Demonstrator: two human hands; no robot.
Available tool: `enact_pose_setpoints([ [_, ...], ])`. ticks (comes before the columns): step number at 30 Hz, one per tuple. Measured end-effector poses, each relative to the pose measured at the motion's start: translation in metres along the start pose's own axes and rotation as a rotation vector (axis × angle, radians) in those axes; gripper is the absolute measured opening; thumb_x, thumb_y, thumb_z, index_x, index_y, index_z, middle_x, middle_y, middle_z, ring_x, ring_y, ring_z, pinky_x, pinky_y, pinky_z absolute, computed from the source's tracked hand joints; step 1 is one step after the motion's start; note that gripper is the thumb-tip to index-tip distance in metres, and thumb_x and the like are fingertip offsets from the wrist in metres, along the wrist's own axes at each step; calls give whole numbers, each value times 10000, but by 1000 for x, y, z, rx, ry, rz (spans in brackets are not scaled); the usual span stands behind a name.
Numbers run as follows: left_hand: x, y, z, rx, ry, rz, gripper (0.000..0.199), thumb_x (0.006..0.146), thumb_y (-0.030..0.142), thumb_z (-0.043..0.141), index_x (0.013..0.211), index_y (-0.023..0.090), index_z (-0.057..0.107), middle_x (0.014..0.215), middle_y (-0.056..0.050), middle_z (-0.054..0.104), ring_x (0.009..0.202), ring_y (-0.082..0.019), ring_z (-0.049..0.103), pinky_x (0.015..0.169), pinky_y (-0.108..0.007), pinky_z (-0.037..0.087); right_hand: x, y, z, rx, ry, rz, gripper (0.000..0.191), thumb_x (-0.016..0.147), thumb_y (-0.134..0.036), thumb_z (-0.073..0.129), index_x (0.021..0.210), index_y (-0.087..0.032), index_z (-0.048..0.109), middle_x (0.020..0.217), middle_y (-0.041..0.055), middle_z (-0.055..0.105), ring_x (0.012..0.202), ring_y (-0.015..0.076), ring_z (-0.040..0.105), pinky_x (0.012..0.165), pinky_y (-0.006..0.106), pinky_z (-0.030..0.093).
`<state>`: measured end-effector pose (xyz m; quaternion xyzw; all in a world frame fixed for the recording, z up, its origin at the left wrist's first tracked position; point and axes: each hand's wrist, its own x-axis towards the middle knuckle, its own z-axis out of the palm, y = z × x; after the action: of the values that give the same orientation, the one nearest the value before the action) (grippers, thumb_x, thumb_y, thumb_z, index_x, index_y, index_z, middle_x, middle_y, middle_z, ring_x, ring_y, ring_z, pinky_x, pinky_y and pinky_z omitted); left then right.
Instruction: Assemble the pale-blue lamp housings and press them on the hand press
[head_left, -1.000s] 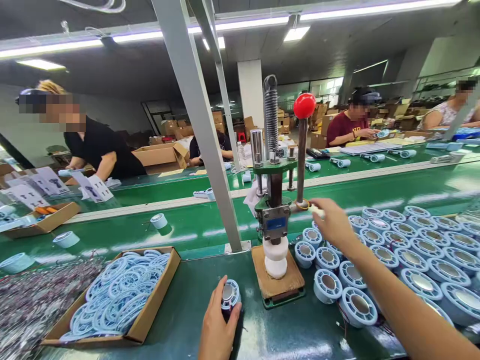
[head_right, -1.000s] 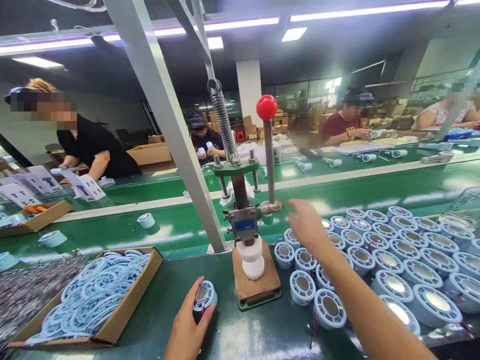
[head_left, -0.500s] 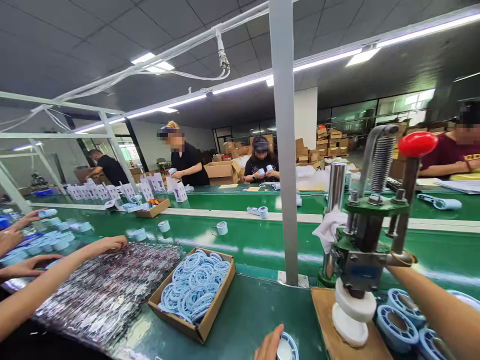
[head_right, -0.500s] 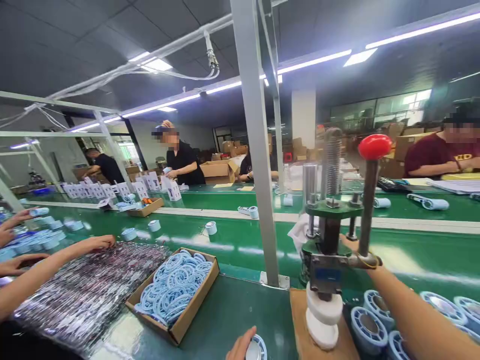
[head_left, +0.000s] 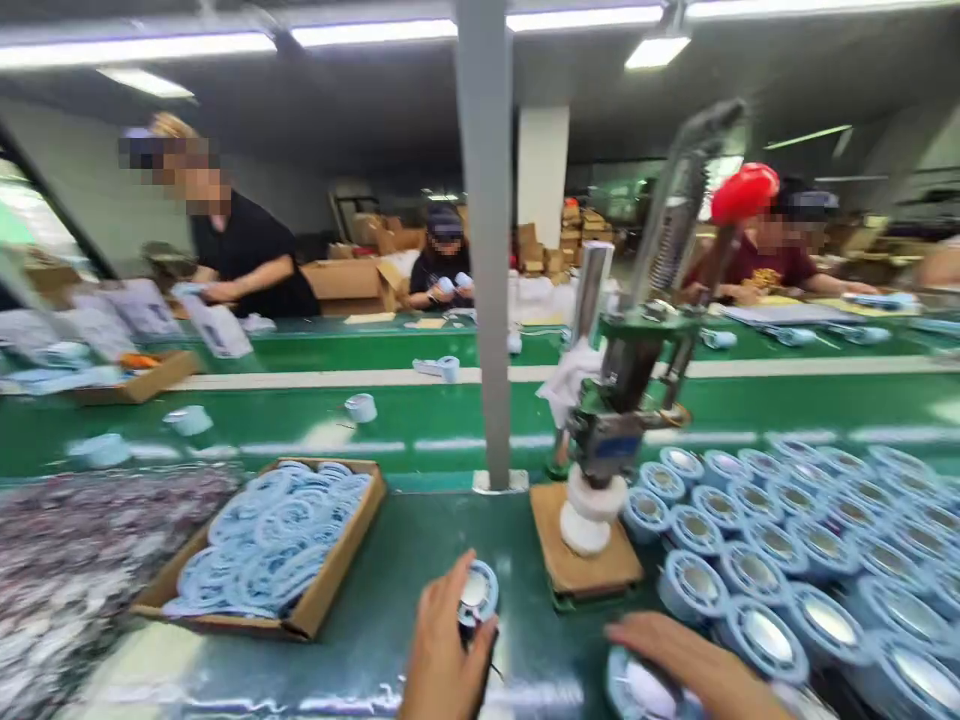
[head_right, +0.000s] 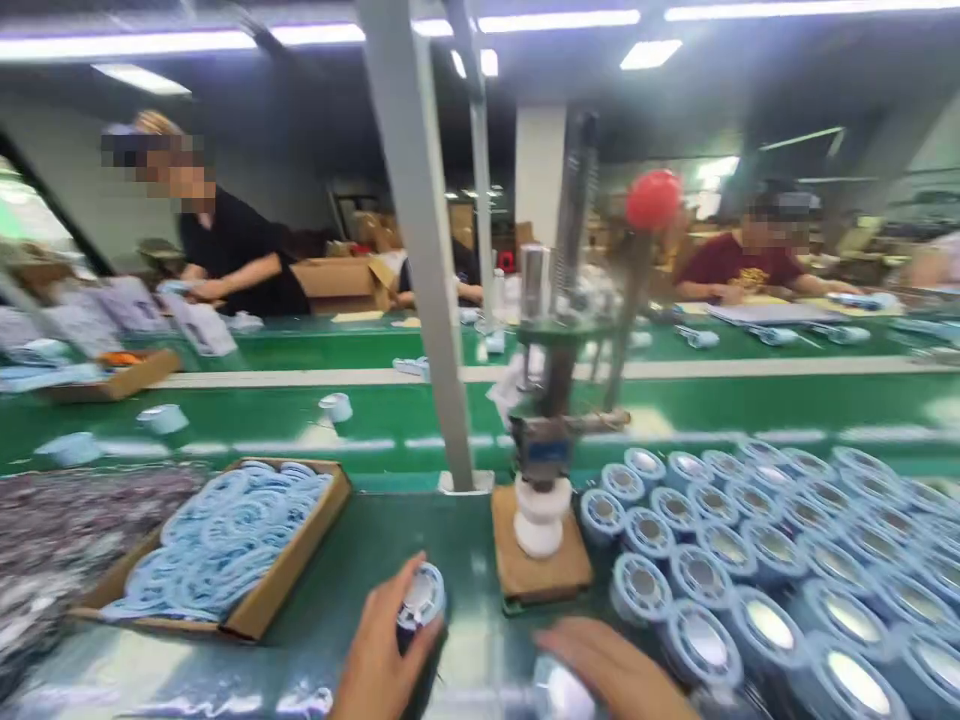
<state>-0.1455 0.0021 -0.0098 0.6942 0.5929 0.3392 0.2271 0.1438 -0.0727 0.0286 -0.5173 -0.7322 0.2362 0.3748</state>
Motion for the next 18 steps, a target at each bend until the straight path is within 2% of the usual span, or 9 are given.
enact_pose_setpoints([
  [2, 9, 4, -6, 40, -23, -21, 565, 843, 363, 496, 1376, 175, 513, 1266, -129, 626, 1187, -291, 557, 1047, -505, 442, 2, -11, 28, 53, -199, 34, 612, 699, -116, 645, 1292, -269, 627, 1319, 48, 601, 1225, 212, 588, 1066, 299, 473],
  [4, 13, 5, -9, 60, -35, -28, 585, 854, 406, 492, 1391, 172, 488, 1245, -127, 632, 1171, -293, 565, 1042, -515, 444, 10, -16, 45, 133, -276, 79, 723, 629, -59, 666, 1325, -245, 597, 1365, 72, 561, 1276, 238, 546, 1117, 354, 428],
  [6, 10, 5, -11, 61, -24, -34, 592, 861, 437, 497, 1396, 185, 477, 1241, -121, 633, 1165, -291, 576, 1029, -505, 460, 15, -18, 51, 206, -258, 119, 752, 654, -34, 653, 1356, -287, 560, 1409, 53, 521, 1324, 227, 500, 1151, 380, 383],
  [9, 1, 3, -11, 60, 16, -33, 578, 870, 450, 503, 1390, 199, 480, 1260, -119, 625, 1166, -290, 585, 1014, -489, 477, 11, -15, 49, 271, -267, 146, 819, 695, -21, 605, 1430, -350, 456, 1507, 16, 399, 1409, 203, 390, 1193, 403, 301],
  [13, -6, 2, -10, 51, -7, -40, 600, 885, 447, 499, 1432, 213, 421, 1343, -122, 578, 1233, -288, 553, 1047, -486, 450, -2, -9, 52, 307, -305, 208, 877, 674, -65, 640, 1477, -309, 388, 1568, 39, 274, 1458, 222, 294, 1205, 421, 259],
  [15, -7, 3, -10, 10, -41, -28, 634, 897, 457, 490, 1469, 220, 355, 1436, -124, 510, 1314, -288, 493, 1095, -494, 402, -5, -8, 61, 279, -261, 187, 836, 672, -113, 676, 1459, -245, 426, 1543, 85, 319, 1441, 251, 324, 1194, 437, 293],
  [18, -8, 1, -9, -43, -61, -44, 656, 906, 464, 482, 1487, 216, 308, 1502, -129, 446, 1370, -288, 441, 1133, -492, 358, 0, -12, 79, 162, -153, 129, 728, 680, -113, 642, 1392, -179, 505, 1412, 115, 494, 1335, 272, 457, 1144, 456, 386],
])
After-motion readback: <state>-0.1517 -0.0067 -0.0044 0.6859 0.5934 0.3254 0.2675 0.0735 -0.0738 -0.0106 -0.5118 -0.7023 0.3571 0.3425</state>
